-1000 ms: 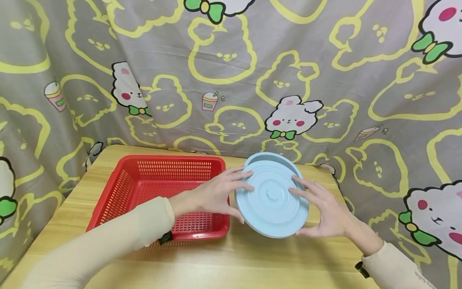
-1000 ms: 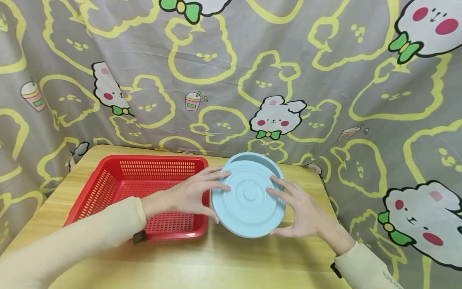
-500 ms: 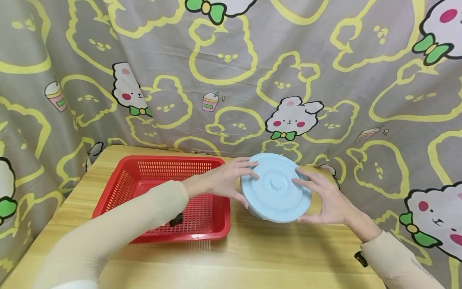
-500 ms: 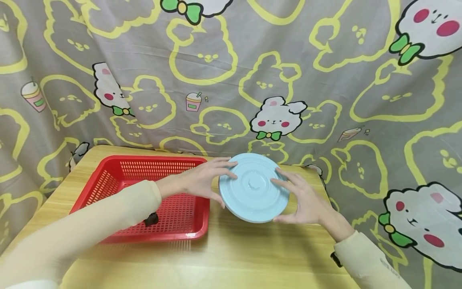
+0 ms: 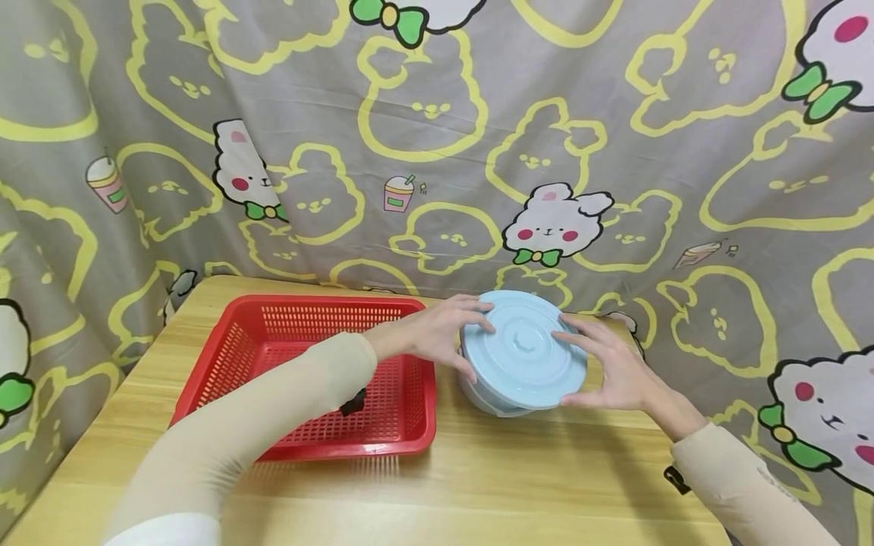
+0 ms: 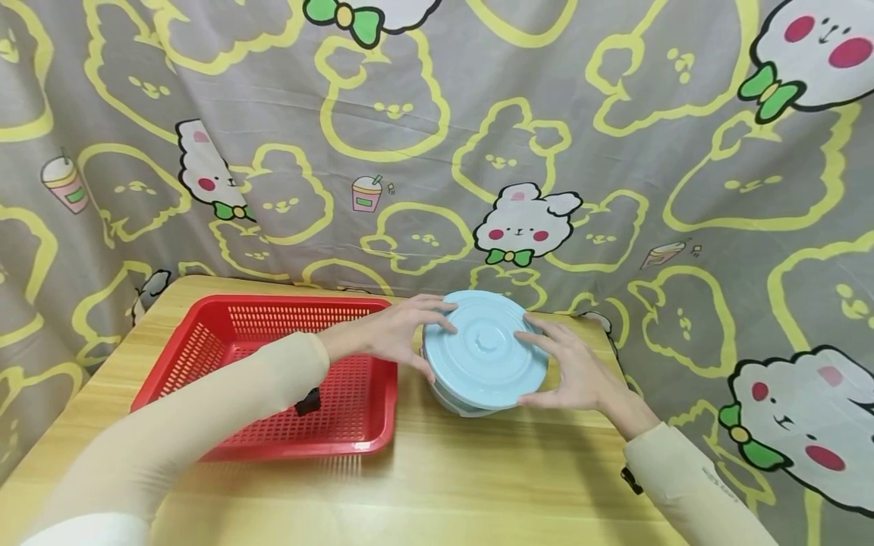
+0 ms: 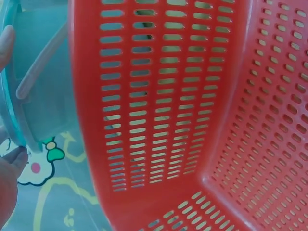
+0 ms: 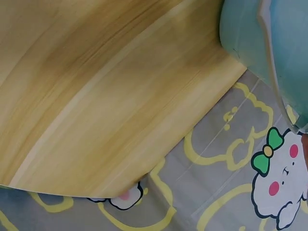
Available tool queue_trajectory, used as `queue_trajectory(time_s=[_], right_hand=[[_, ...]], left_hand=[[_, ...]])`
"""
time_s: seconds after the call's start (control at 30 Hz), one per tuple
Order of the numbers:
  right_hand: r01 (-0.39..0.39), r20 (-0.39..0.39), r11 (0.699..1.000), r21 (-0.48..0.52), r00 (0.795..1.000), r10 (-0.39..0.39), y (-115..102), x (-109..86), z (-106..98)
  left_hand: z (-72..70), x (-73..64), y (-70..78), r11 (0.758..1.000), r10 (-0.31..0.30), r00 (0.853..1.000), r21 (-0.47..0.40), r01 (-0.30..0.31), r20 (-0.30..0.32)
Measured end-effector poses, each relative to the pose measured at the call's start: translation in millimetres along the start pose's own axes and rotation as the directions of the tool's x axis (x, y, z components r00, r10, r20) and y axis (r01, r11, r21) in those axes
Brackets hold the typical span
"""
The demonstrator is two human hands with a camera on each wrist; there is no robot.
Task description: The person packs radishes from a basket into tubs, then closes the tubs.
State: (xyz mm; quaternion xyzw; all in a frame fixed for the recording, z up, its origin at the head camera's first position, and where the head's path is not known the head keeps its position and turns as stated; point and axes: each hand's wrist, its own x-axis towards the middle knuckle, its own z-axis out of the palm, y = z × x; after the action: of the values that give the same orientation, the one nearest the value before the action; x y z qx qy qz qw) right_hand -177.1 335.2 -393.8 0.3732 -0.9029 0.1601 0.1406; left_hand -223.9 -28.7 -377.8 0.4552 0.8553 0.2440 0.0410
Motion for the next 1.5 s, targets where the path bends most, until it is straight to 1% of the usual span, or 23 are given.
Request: queue_trajectory(time_s=[0.13, 0.37, 0.63, 0.83, 0.97, 1.13, 1.23, 1.33, 1.4, 1.5], right_hand=[[-0.026, 0.012, 0.999, 0.019, 1.000, 0.026, 1.2, 1.4, 1.1], [-0.061, 0.026, 0.998, 0.020, 0.998, 0.060, 4.1, 3.9, 2.2], [-0.089, 0.054, 0.996, 0.022, 0.995, 0.088, 8.7, 1.7, 8.2], [-0.090, 0.055, 0.996, 0.030, 0.995, 0.088, 8.6, -0.6, 7.8], [-0.079, 0.054, 0.997, 0.025, 0.996, 0.078, 8.9, -1.4, 9.2], [-0.073, 0.043, 0.997, 0.012, 0.996, 0.072, 7.3, -1.1, 9.5], [-0.056, 0.014, 0.998, -0.007, 0.998, 0.056, 5.8, 1.0, 7.5], [-0.039, -0.021, 0.999, -0.033, 0.999, 0.038, 2.6, 4.0, 5.2], [-0.040, -0.039, 0.998, -0.048, 0.999, 0.038, -1.3, 5.9, 3.5], [-0.070, -0.042, 0.996, -0.048, 0.997, 0.068, -10.8, 8.5, 1.2]], left_hand=[[1.6, 1.6, -4.4, 1.000, -0.012, 1.000, -0.014, 0.012, 0.001], [4.2, 4.3, -13.1, 0.997, -0.056, 0.998, -0.047, 0.056, 0.003], [7.9, 6.2, -18.1, 0.996, -0.072, 0.997, -0.058, 0.073, 0.023], [9.3, 8.4, -19.7, 0.996, -0.067, 0.998, -0.061, 0.068, 0.018], [9.0, 7.3, -18.8, 0.995, -0.085, 0.996, -0.057, 0.087, 0.030], [4.1, -1.3, -14.0, 0.995, -0.097, 0.995, -0.028, 0.098, 0.035], [-1.2, -9.4, -10.5, 0.995, -0.097, 0.995, -0.013, 0.097, 0.007], [-7.6, -18.4, -7.1, 0.994, -0.111, 0.994, -0.005, 0.110, -0.026], [-11.8, -25.0, -4.8, 0.993, -0.114, 0.993, 0.003, 0.114, -0.042], [-18.5, -37.6, -0.1, 0.992, -0.127, 0.991, 0.024, 0.128, -0.035]])
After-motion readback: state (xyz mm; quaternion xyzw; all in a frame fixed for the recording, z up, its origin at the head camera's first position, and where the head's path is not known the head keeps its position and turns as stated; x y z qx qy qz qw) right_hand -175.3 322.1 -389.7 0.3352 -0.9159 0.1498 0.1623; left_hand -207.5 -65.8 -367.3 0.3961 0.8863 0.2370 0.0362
